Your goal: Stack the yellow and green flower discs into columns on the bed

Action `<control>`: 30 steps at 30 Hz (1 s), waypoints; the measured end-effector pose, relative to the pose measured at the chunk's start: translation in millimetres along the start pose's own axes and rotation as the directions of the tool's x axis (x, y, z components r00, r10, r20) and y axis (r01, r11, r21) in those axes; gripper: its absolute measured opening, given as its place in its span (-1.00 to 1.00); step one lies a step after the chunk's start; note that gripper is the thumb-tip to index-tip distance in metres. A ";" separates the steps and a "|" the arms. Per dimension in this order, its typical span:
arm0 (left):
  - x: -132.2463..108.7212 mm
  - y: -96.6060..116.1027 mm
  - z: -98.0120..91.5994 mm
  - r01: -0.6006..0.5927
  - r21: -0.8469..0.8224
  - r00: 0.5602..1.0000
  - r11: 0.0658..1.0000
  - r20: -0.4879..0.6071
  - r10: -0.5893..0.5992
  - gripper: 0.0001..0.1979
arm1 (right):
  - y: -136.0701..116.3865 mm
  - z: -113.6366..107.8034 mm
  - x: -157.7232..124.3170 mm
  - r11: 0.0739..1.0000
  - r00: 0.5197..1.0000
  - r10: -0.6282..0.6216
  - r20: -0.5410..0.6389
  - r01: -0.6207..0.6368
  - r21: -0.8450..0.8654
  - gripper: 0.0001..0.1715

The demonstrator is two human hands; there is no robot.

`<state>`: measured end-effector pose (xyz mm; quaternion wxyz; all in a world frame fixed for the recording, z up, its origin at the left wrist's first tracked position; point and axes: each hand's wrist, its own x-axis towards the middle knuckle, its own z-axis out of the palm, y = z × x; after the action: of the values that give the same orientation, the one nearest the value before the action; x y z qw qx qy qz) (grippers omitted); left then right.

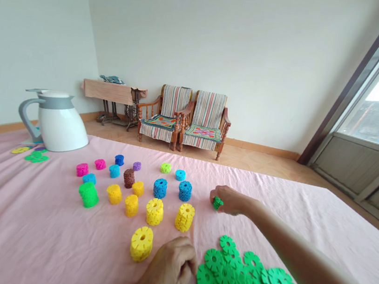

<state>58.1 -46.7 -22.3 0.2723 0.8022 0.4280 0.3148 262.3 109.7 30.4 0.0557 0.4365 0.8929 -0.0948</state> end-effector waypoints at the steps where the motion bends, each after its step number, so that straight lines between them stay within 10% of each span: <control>1: 0.0 0.0 0.0 -0.003 -0.001 1.000 1.000 -0.002 0.003 -0.68 | -0.4 0.4 0.3 1.000 1.000 0.003 -0.003 -0.003 0.002 -0.73; 8: -1.1 -0.1 -0.4 -0.009 -0.013 1.000 1.000 -0.004 0.009 -0.68 | 1.1 -6.6 -11.4 0.997 0.994 0.032 -0.103 -0.025 0.069 -0.35; 13: -0.4 -0.5 0.6 -0.010 0.003 1.000 1.000 -0.012 0.011 -0.68 | 3.7 -17.9 -41.8 0.986 0.964 0.097 -0.246 -0.060 0.153 -0.71; 16: 0.7 1.8 -0.1 -0.003 0.009 1.000 1.000 -0.009 0.003 -0.69 | -3.8 -13.1 -67.3 0.970 0.981 0.084 -0.173 -0.041 0.239 -0.82; 23: 1.4 8.6 -3.4 -0.002 0.032 1.000 0.999 -0.007 0.002 -0.69 | -27.3 11.5 -106.6 0.955 0.997 -0.075 0.002 0.071 0.287 -0.25; 30: 1.3 4.9 -2.8 -0.012 0.046 1.000 0.999 -0.010 0.012 -0.69 | -27.6 19.6 -99.2 0.932 0.988 -0.143 -0.059 0.155 0.329 -0.45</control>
<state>59.2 -47.5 -16.7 0.2498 0.8093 0.4316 0.3105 301.6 12.5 32.7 -0.0414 0.3723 0.8954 -0.2405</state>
